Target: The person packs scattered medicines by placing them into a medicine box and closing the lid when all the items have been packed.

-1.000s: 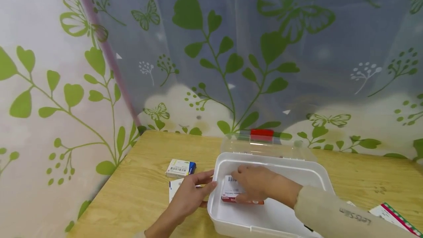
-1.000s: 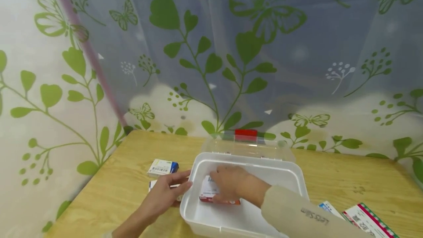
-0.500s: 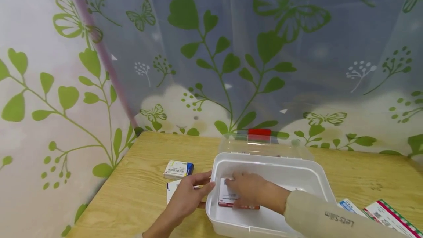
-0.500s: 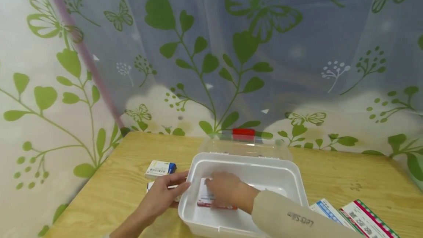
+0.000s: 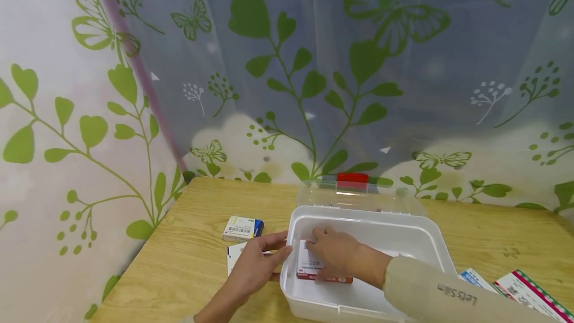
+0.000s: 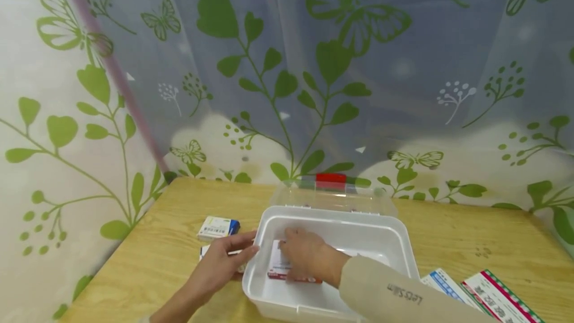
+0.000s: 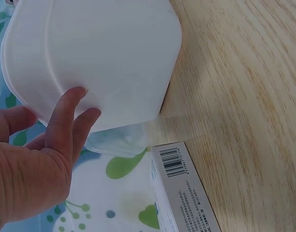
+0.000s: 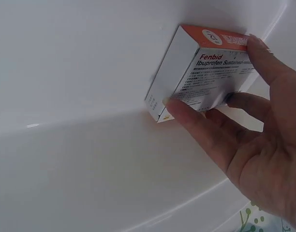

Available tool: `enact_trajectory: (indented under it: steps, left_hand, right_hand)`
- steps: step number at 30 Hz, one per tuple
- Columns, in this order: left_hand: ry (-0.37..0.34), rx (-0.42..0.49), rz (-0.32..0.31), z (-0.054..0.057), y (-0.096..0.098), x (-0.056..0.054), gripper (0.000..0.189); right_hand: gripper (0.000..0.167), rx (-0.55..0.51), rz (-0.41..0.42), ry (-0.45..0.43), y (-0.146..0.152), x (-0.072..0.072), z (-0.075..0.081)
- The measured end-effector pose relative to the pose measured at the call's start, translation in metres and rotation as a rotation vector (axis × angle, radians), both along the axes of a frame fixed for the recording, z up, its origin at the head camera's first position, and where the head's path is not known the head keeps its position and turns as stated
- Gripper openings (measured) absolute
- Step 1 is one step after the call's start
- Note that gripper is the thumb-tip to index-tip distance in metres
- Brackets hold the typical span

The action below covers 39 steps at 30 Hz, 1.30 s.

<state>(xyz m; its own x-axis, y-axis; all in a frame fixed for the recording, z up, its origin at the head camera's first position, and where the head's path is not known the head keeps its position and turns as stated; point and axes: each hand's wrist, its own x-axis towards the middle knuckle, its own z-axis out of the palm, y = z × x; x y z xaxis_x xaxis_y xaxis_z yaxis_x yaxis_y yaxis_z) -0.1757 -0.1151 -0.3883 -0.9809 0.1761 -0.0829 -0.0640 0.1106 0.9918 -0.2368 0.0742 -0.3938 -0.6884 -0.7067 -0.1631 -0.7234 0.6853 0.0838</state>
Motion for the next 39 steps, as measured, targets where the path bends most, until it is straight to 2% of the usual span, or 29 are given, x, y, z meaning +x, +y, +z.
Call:
enact_trajectory:
  steps: [3,5,7,10,15,20,24,27,30,36,39]
  left_hand:
    - [0.002,-0.001,-0.004,0.0,0.002,0.0,0.046]
    - [0.003,-0.002,-0.006,0.0,0.002,0.0,0.046]
    - [0.004,-0.004,-0.009,0.0,0.002,-0.001,0.046]
    - [0.004,-0.011,-0.011,0.0,0.002,0.0,0.047]
    - [-0.005,-0.021,0.002,-0.001,0.002,0.001,0.047]
    - [-0.013,-0.031,0.016,-0.003,0.002,0.003,0.047]
    - [-0.025,-0.041,0.022,-0.003,0.001,0.005,0.048]
    - [-0.026,-0.048,0.027,-0.001,0.0,0.005,0.049]
    - [-0.028,-0.058,0.023,0.002,0.0,0.005,0.049]
    - [-0.025,-0.067,-0.002,0.008,0.002,0.001,0.048]
    - [-0.027,-0.059,-0.008,0.009,0.004,-0.001,0.048]
  right_hand:
    - [0.067,0.001,-0.012,-0.058,0.004,0.0,0.004]
    - [0.068,-0.001,-0.045,-0.129,0.007,0.0,0.011]
    - [0.067,-0.007,-0.066,-0.192,0.012,0.0,0.02]
    - [0.062,-0.03,-0.045,-0.244,0.024,-0.001,0.039]
    - [0.048,-0.101,0.065,-0.195,0.058,-0.002,0.071]
    - [0.04,-0.186,0.074,-0.118,0.101,-0.001,0.094]
    - [0.039,-0.262,0.031,-0.092,0.141,-0.002,0.101]
    - [0.04,-0.283,-0.04,-0.091,0.175,-0.002,0.098]
    - [0.046,-0.274,-0.134,-0.107,0.216,0.001,0.084]
    - [0.092,-0.16,-0.434,-0.286,0.304,0.015,0.033]
    - [0.101,-0.12,-0.523,-0.368,0.339,0.027,0.008]
